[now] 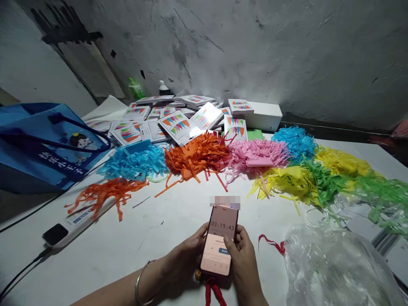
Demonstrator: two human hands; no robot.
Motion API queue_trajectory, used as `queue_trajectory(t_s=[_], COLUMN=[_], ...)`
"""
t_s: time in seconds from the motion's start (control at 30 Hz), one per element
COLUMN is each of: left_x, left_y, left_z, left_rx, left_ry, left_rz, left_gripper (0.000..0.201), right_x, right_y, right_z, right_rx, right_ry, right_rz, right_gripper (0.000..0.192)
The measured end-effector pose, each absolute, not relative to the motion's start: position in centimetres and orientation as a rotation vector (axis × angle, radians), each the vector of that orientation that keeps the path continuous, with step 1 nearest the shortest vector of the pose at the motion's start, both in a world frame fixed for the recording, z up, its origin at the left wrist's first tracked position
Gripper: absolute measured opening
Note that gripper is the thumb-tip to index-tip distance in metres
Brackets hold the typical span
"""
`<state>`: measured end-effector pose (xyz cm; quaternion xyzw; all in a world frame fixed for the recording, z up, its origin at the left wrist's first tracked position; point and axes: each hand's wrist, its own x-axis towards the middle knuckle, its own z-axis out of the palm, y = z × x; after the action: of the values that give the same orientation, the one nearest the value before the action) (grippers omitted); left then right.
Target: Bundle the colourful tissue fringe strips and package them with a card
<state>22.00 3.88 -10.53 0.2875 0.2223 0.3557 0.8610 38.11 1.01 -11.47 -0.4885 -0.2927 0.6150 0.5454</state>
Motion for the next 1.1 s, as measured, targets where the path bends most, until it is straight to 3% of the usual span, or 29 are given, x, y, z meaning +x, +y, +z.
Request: queue_trajectory(t_s=[0.33,0.5,0.8,1.1], left_x=[21.9,21.8,21.9,21.8], left_y=[3.6,3.7,3.8,4.1], left_z=[-11.1,-11.0,-10.6,-11.5], left_rx=[0.596,0.601,0.590,0.583], left_ry=[0.342,0.367,0.417,0.425], left_rz=[0.735,0.746,0.748,0.754], left_gripper=[0.076,0.074,0.073,0.068], right_x=[38.0,38.1,38.2,38.0], right_y=[1.3,0.8,0.6,0.8], right_z=[-13.1,-12.9,-12.2,-11.2], right_rx=[-1.213,-1.063,-1.047,-1.082], right_ry=[-0.732,-0.691,-0.640,-0.606], right_rz=[1.395,1.513,1.566,1.589], right_gripper=[0.052,0.061,0.056,0.038])
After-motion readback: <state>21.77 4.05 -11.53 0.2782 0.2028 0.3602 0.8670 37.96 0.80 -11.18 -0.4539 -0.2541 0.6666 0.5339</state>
